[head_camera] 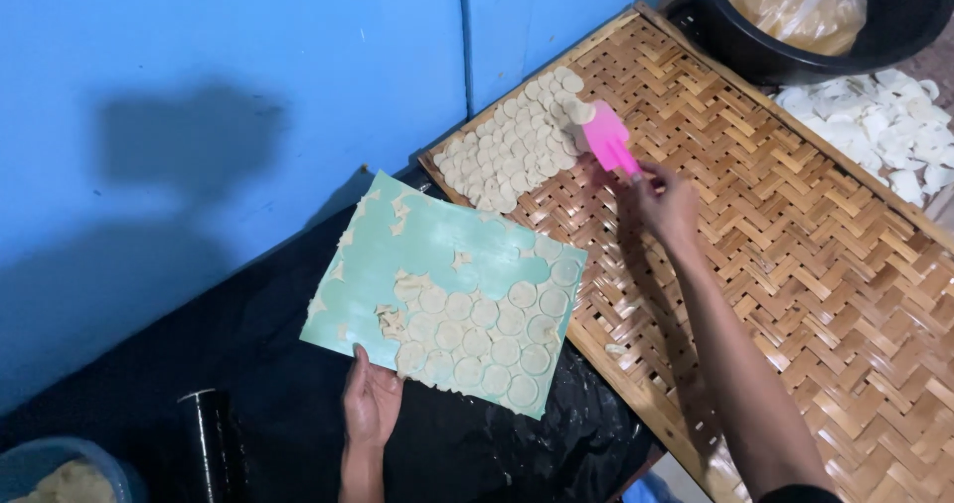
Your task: Transferring small circular dough pieces from a green plastic sheet onto a woven bamboo tray using a spatula.
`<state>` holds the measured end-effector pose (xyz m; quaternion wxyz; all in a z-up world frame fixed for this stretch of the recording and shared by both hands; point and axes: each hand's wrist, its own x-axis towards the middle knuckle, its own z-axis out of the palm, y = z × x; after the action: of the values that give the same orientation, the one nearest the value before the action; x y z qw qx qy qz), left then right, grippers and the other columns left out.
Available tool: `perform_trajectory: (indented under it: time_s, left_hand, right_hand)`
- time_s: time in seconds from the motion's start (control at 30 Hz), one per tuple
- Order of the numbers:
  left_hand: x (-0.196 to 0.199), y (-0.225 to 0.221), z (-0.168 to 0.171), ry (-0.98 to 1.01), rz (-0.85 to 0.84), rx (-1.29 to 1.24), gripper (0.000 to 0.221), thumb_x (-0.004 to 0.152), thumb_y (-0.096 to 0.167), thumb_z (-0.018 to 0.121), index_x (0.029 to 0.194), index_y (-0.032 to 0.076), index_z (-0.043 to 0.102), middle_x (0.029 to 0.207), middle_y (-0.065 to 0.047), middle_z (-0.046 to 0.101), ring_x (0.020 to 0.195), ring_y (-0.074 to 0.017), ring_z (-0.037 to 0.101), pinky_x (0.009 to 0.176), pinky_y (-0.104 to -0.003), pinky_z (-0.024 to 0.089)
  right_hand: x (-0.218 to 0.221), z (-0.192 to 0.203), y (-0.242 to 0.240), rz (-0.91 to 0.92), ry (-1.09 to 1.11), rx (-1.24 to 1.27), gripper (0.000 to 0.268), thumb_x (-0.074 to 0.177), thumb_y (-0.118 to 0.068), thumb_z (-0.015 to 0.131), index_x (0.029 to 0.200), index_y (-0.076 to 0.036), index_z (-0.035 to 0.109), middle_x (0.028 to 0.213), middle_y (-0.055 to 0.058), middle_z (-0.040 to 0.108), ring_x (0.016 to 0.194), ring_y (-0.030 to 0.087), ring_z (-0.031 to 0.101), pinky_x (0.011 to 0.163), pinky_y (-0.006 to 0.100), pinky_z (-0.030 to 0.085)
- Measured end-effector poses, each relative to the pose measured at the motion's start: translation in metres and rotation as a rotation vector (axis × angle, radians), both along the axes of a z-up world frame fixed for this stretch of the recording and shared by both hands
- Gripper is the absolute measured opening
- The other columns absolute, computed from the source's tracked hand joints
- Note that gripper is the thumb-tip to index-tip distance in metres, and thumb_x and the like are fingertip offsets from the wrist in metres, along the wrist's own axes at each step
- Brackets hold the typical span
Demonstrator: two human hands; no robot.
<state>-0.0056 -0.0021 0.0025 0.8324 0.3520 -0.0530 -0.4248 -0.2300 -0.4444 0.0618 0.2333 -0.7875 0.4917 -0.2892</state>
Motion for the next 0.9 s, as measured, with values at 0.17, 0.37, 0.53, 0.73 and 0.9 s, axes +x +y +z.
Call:
perform_trajectory:
  time_s: [0.17,0.37,0.53,0.73,0.9]
  left_hand:
    - [-0.001,-0.001,0.001,0.044,0.029,0.022,0.063,0.106,0.039,0.036,0.156,0.0,0.033,0.154,-0.015,0.049,0.141,-0.0286,0.047,0.115,-0.046,0.037]
    - [0.001,-0.002,-0.005,0.084,0.041,0.008,0.063,0.106,0.038,0.037,0.156,0.0,0.033,0.153,-0.016,0.048,0.139,-0.0293,0.047,0.113,-0.048,0.036]
    - [0.001,-0.006,0.01,0.052,0.04,0.103,0.064,0.105,0.041,0.036,0.155,0.001,0.032,0.151,-0.017,0.051,0.138,-0.0297,0.049,0.112,-0.048,0.038]
    - [0.0,-0.002,0.004,0.033,0.03,0.052,0.064,0.106,0.04,0.036,0.156,-0.001,0.032,0.152,-0.018,0.049,0.138,-0.0307,0.049,0.111,-0.047,0.039]
    - [-0.001,-0.003,0.008,0.038,0.037,0.05,0.064,0.106,0.041,0.035,0.156,0.002,0.03,0.154,-0.015,0.048,0.139,-0.0279,0.049,0.112,-0.045,0.04]
  right_hand:
    - [0.041,0.005,-0.054,-0.06,0.047,-0.082,0.03,0.097,-0.027,0.069,0.123,-0.016,0.077,0.096,0.018,0.076,0.083,0.035,0.074,0.079,0.046,0.058]
    - [0.059,0.024,-0.058,-0.084,0.178,-0.103,0.029,0.095,-0.026,0.067,0.121,-0.019,0.078,0.098,0.021,0.076,0.086,0.038,0.073,0.081,0.049,0.057]
    - [0.066,0.036,-0.054,-0.07,0.373,-0.266,0.028,0.097,-0.019,0.065,0.121,-0.019,0.079,0.104,0.023,0.072,0.085,0.04,0.071,0.073,0.053,0.055]
    - [0.062,0.046,-0.044,-0.056,0.399,-0.393,0.039,0.093,-0.008,0.06,0.127,-0.018,0.077,0.107,0.027,0.068,0.078,0.042,0.071,0.067,0.052,0.054]
    - [0.029,0.065,0.015,-0.026,0.266,-0.35,0.034,0.097,-0.011,0.062,0.128,-0.013,0.075,0.1,0.025,0.073,0.076,0.039,0.072,0.069,0.049,0.056]
